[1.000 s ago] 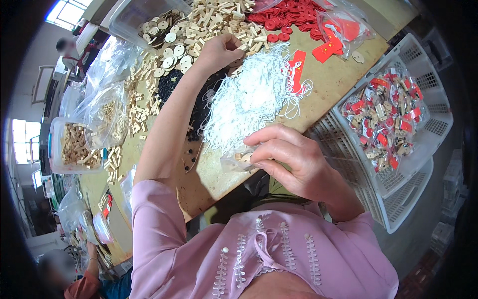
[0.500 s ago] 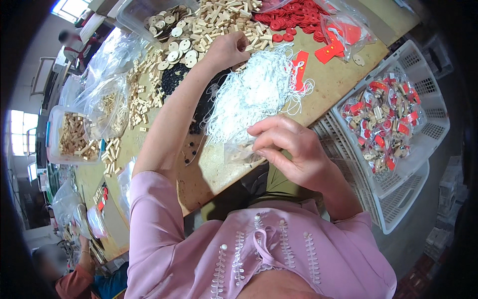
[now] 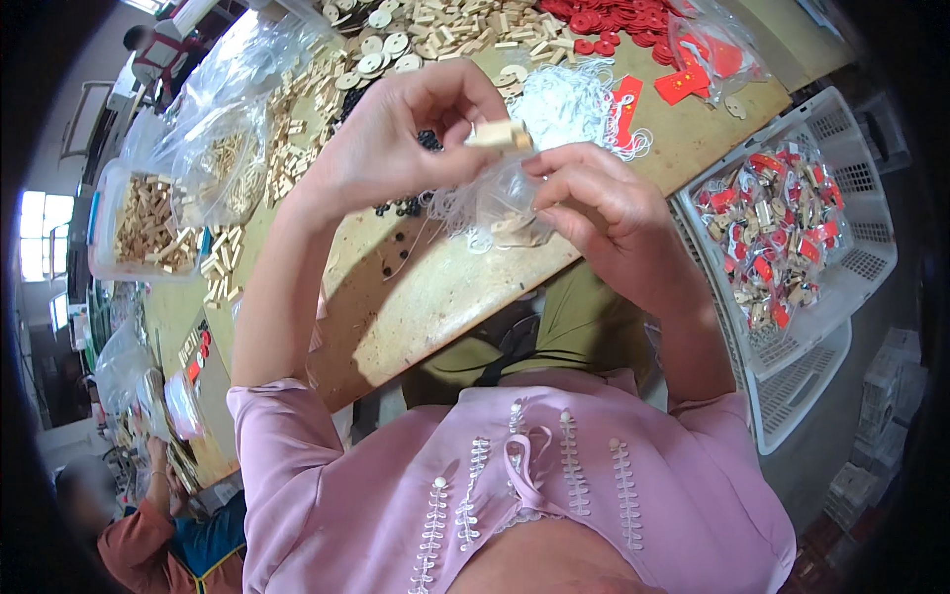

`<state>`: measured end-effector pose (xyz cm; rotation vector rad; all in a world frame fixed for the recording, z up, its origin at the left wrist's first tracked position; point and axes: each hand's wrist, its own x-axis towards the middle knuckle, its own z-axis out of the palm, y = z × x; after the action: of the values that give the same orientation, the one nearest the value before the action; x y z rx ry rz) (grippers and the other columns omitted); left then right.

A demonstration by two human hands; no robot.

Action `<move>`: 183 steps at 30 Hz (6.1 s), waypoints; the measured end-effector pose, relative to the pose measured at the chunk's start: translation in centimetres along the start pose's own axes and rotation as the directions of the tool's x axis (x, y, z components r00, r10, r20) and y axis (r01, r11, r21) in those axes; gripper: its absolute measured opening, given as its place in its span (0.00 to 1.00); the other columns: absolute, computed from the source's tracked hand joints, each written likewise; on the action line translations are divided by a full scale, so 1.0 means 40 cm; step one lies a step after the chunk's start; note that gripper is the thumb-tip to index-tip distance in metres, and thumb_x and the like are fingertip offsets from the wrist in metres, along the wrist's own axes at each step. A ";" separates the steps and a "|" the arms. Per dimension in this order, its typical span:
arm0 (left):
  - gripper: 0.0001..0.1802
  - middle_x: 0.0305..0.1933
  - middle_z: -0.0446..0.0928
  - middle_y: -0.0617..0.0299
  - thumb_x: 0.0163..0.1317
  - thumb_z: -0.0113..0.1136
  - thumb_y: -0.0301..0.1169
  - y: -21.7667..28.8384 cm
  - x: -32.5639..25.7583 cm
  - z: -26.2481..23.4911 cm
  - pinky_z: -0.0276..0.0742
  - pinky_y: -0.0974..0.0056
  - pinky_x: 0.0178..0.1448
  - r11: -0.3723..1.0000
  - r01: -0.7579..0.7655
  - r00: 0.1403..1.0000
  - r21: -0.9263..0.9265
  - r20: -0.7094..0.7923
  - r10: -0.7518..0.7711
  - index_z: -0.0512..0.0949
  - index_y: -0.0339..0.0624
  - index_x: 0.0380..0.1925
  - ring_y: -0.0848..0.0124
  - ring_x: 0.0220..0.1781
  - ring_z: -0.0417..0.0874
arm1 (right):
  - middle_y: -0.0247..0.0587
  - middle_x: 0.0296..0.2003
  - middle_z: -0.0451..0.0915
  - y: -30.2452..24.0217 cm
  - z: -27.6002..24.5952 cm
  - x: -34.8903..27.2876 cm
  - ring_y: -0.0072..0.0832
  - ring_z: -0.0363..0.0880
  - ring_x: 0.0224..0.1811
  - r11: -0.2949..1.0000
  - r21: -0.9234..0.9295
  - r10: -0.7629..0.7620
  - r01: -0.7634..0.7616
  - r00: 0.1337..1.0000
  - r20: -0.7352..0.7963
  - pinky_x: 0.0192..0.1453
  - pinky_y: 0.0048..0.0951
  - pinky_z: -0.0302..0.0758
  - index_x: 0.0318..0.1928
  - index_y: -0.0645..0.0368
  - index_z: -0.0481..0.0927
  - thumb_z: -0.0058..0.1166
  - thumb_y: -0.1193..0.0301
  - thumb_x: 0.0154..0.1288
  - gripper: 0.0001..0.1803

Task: The person assembles small keychains by placing red flag pieces, white strings, and black beads into clear plastic bags. The person handles each component by hand and seals the bags, repeating the process for multiple units.

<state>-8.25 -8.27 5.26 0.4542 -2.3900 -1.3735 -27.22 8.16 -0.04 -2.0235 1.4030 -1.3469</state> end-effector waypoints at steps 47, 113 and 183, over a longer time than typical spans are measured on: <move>0.14 0.33 0.85 0.61 0.61 0.72 0.36 -0.464 0.370 -0.066 0.82 0.63 0.40 0.913 0.152 0.920 0.379 -0.393 0.010 0.82 0.39 0.39 0.70 0.33 0.86 | 0.50 0.53 0.82 -0.003 -0.005 -0.069 0.38 0.86 0.49 0.966 0.229 0.120 -0.122 0.993 0.019 0.50 0.33 0.83 0.40 0.65 0.83 0.64 0.86 0.63 0.07; 0.15 0.35 0.81 0.64 0.60 0.72 0.26 0.032 -0.292 -0.002 0.74 0.70 0.33 1.000 0.009 0.959 -0.013 -0.283 -0.012 0.85 0.40 0.48 0.78 0.29 0.78 | 0.47 0.54 0.83 -0.115 0.142 0.050 0.41 0.85 0.55 0.997 0.075 -0.040 0.024 0.976 0.212 0.58 0.36 0.80 0.39 0.63 0.82 0.62 0.79 0.65 0.04; 0.06 0.27 0.76 0.57 0.59 0.69 0.30 -0.041 -0.252 0.135 0.77 0.56 0.38 0.872 -0.084 0.782 0.483 -0.510 0.358 0.81 0.42 0.29 0.58 0.32 0.80 | 0.25 0.36 0.84 -0.072 0.008 0.242 0.08 0.77 0.33 0.941 0.216 0.165 -0.260 0.911 0.378 0.35 0.17 0.74 0.43 0.60 0.84 0.69 0.77 0.65 0.08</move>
<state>-1.54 -0.55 -0.11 0.5779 -2.1026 -0.4624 -24.75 1.09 6.77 -1.7680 1.1732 -0.9558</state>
